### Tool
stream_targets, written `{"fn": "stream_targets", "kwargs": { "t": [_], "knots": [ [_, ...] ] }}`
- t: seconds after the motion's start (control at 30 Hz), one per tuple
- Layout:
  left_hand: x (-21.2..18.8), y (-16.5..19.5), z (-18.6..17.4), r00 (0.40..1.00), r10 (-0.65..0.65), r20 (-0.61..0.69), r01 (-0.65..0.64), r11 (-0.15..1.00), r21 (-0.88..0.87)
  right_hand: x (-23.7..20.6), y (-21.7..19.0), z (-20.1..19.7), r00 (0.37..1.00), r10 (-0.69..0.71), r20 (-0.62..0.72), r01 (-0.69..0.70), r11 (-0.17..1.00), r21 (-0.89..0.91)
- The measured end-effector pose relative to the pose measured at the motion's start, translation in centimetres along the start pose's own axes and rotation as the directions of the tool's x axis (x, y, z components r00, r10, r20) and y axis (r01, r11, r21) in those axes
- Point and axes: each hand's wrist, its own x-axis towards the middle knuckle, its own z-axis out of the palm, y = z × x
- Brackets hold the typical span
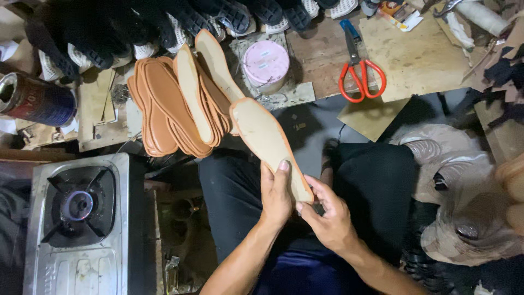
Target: The person sits on the floor of a shoe workshop and works through a stack of foam insoles, picking up pairs, aligning them edge to edge, and placing matched pairs onto a growing pile on the workbench. They occasionally set finished pairs aside and reach back into the stack for the next pair.
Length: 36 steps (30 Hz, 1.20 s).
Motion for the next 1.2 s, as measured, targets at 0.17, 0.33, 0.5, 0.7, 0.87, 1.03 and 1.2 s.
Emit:
{"fn": "stream_targets", "kwargs": {
  "t": [0.17,0.33,0.5,0.7,0.87,1.03,1.2],
  "knots": [
    [-1.2,0.7,0.8,0.995,0.012,0.094,-0.011,1.0,-0.004,-1.0,-0.4,1.3,0.985,-0.086,-0.15,0.068,0.99,-0.121],
    [-0.9,0.5,0.7,0.998,-0.004,0.069,0.008,0.998,-0.06,-1.1,-0.7,0.8,0.988,-0.112,-0.103,0.075,0.948,-0.31],
    [1.0,2.0,-0.2,0.991,-0.126,0.042,0.133,0.92,-0.369,-1.4,-0.2,-1.3,0.957,0.178,0.228,-0.146,0.978,-0.151],
    [0.8,3.0,0.6,0.967,-0.09,0.24,0.189,0.883,-0.43,-1.1,0.1,1.1,0.999,-0.036,-0.028,0.032,0.993,-0.11],
    [-0.1,2.3,1.0,0.986,-0.082,0.148,0.139,0.889,-0.436,0.1,-1.3,2.5,0.978,0.155,-0.142,-0.173,0.977,-0.123],
    [1.3,2.2,0.2,0.949,-0.216,0.23,0.314,0.729,-0.608,0.0,-2.9,0.2,0.987,-0.118,0.107,0.143,0.954,-0.263],
    [0.6,2.2,0.8,0.956,-0.105,0.275,0.251,0.78,-0.573,0.1,-2.0,0.1,0.987,-0.131,0.094,0.146,0.971,-0.189]
  ]
}}
